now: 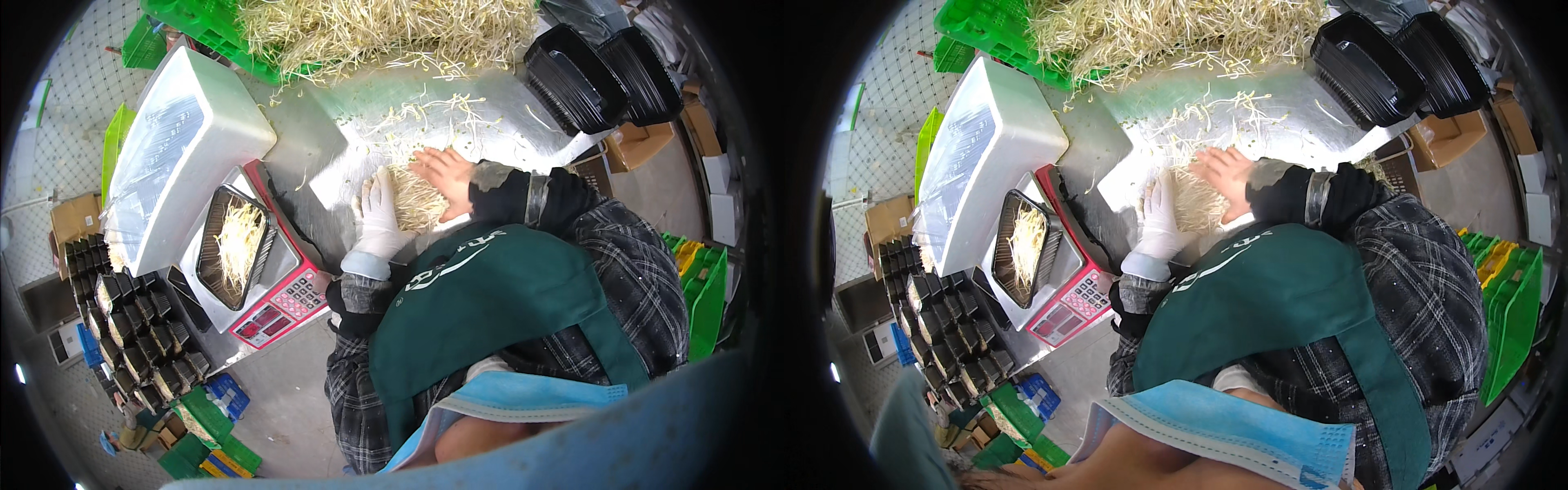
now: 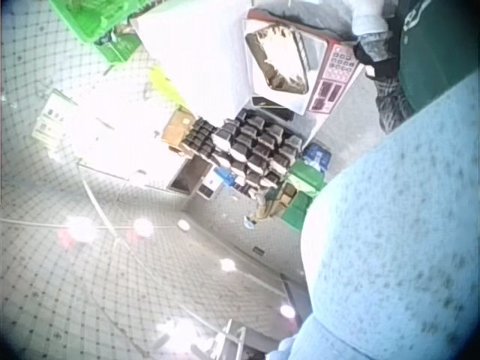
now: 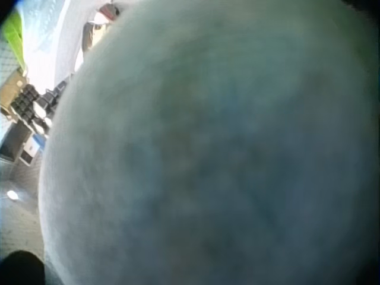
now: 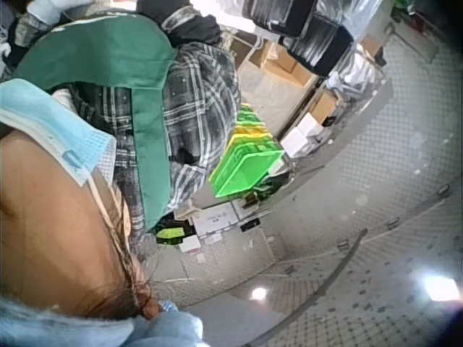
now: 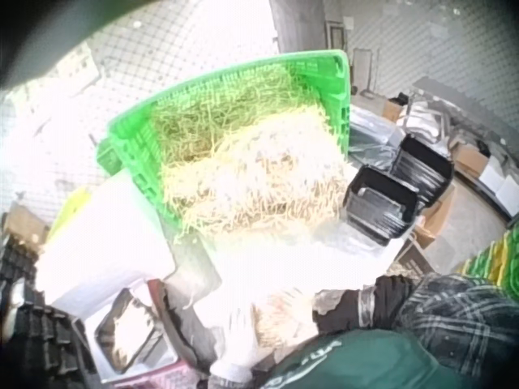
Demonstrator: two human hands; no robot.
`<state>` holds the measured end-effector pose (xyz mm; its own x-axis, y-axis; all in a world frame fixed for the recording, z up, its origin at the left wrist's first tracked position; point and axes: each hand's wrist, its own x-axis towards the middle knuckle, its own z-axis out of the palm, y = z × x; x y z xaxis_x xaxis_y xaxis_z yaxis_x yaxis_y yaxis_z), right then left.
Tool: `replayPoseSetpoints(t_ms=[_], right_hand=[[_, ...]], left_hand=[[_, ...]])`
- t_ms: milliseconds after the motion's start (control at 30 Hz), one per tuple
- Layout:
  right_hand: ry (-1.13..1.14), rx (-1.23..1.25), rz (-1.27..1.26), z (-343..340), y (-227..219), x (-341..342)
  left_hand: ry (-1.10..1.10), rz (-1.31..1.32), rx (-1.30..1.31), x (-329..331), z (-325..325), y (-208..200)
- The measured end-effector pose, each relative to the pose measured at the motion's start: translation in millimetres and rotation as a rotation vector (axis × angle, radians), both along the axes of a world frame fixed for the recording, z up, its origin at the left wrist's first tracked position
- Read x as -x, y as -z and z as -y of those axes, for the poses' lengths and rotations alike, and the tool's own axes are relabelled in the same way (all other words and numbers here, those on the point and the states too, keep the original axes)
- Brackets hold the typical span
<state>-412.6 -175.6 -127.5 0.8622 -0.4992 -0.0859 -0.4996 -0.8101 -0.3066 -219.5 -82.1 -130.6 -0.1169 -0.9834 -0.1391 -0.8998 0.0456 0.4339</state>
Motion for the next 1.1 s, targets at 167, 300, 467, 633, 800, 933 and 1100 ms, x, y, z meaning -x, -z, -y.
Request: replayPoseSetpoints(t_ms=[167,300,467,633,800,933,1100], right_hand=[[0.041,-0.165,0.319,33.4,-0.8,-15.0],[0.043,-0.219,0.356,33.1,-49.8,-10.1],[0.000,-0.214,0.058,40.4,-42.0,0.3],[0.175,-0.166,0.291,71.5,-52.2,33.0],[0.340,-0.423,0.449,58.6,5.7,-4.3],[0.037,-0.335,0.089,47.4,-4.5,4.1],[0.204,-0.354,0.230,69.2,0.1,0.1]], left_hand=[[-0.164,0.028,0.229,1.7,26.6,11.7],[-0.191,-0.902,0.173,1.6,22.0,8.4],[-0.087,-0.361,0.163,-0.8,9.5,-25.5],[-0.036,-0.080,0.261,-31.3,-36.5,-27.9],[0.094,0.172,0.117,1.0,-13.4,-41.8],[-0.003,0.218,0.033,-10.3,-32.3,-40.0],[-0.140,0.063,-0.158,-12.1,-43.0,-42.7]])
